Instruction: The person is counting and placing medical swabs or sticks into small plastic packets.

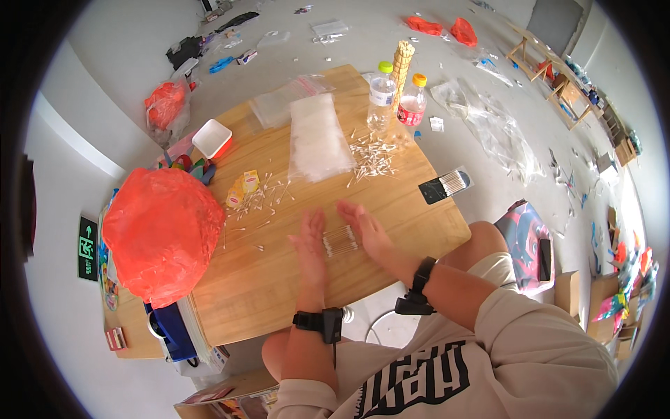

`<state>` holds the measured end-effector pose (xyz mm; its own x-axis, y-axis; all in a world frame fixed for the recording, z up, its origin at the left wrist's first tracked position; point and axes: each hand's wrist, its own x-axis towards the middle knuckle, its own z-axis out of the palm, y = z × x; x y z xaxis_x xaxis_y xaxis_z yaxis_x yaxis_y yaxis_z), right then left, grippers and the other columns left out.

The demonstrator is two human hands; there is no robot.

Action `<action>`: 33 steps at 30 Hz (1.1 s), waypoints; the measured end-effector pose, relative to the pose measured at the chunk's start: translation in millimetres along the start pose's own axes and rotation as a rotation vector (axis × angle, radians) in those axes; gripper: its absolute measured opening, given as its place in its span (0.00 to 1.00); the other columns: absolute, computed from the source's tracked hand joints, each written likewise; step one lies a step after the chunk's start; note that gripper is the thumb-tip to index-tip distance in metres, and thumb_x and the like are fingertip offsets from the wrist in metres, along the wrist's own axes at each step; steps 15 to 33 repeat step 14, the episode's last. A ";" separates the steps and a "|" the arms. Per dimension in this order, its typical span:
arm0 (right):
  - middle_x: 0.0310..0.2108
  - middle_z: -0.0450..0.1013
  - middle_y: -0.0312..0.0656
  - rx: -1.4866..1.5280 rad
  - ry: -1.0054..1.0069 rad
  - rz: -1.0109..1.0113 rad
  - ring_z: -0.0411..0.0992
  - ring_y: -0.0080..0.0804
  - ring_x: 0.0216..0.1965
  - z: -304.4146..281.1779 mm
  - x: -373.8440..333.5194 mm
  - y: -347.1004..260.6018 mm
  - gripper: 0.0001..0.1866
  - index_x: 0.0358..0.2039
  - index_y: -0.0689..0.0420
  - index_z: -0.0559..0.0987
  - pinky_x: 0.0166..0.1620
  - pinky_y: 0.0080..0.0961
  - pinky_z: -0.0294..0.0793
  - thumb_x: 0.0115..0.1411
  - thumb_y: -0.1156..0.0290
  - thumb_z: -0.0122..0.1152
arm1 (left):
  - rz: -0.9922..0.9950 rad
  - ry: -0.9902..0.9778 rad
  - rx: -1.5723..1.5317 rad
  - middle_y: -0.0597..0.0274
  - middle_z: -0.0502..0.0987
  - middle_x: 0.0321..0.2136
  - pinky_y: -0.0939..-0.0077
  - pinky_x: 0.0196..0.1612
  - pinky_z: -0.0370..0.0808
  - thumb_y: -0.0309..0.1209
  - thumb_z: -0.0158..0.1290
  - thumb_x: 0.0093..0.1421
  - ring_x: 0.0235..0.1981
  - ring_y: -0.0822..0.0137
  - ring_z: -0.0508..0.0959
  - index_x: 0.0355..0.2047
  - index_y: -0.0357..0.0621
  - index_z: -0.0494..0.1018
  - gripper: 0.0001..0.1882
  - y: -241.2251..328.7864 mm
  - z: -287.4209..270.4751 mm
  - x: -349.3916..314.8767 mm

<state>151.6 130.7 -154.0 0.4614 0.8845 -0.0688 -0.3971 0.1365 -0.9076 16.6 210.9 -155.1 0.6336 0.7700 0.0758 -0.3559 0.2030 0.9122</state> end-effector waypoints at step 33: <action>0.75 0.49 0.48 -1.744 -0.494 -0.455 0.47 0.44 0.76 10.3 -45.7 -12.2 0.46 0.73 0.61 0.53 0.75 0.45 0.43 0.65 0.43 0.53 | 0.034 0.080 -0.070 0.45 0.56 0.72 0.59 0.75 0.37 0.71 0.20 0.67 0.75 0.51 0.49 0.75 0.41 0.42 0.51 -0.7 -4.7 -2.7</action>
